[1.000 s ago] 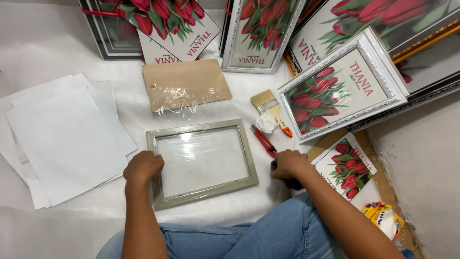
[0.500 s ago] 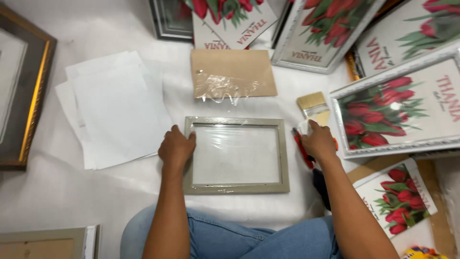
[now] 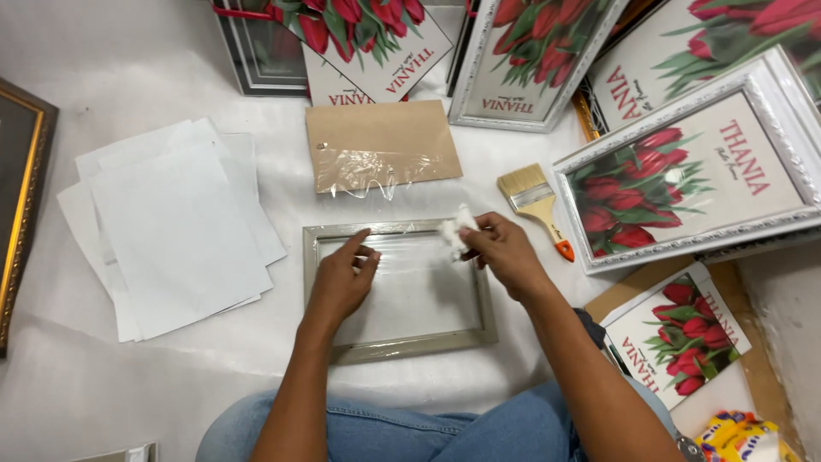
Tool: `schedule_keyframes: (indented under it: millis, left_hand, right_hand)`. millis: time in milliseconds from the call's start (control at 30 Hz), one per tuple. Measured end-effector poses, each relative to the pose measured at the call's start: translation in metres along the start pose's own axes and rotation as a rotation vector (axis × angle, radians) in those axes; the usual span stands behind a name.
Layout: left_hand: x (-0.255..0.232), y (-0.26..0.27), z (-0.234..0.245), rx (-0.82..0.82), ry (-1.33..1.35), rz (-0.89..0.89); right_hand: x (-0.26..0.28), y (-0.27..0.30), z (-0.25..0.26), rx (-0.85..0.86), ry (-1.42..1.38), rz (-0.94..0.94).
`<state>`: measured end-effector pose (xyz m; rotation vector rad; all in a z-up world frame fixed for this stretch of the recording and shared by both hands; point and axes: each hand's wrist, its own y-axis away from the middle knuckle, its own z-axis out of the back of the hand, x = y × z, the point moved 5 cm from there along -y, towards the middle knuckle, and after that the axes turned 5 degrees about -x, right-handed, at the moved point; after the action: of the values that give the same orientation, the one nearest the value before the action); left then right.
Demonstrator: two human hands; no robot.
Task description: The person sits on the floor among framed prints, wraps a picture frame with clear plastic film, smooths the film over the glass and edges, wipes the frame with a cloth, reattaches the backing board, and stacks the wrapped frame with other finished frames.
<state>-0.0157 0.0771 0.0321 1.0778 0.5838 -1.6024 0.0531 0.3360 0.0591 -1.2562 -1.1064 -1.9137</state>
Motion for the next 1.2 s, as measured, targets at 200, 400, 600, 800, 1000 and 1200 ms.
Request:
schedule_keyframes:
  millis: [200, 400, 600, 800, 1000, 1200]
  left_hand:
    - [-0.016, 0.043, -0.067, 0.119, 0.281, -0.25]
    - [-0.042, 0.088, -0.069, -0.022, 0.462, -0.298]
    - [-0.024, 0.111, -0.076, -0.209, 0.144, -0.188]
    - [-0.026, 0.091, -0.128, -0.061, -0.304, -0.247]
    - [-0.017, 0.063, -0.204, 0.288, -0.613, -0.272]
    - [-0.017, 0.079, -0.189, 0.358, -0.946, -0.398]
  right_hand:
    - [0.001, 0.063, -0.016, 0.172, -0.354, -0.25]
    - [-0.012, 0.074, -0.009, 0.251, 0.024, -0.053]
    - [-0.004, 0.05, 0.023, 0.318, 0.785, 0.185]
    - [0.004, 0.035, 0.05, 0.171, 0.73, 0.158]
    - [-0.006, 0.034, 0.043, 0.255, 0.753, 0.24]
    - [-0.01, 0.035, 0.037, 0.291, 0.779, 0.216]
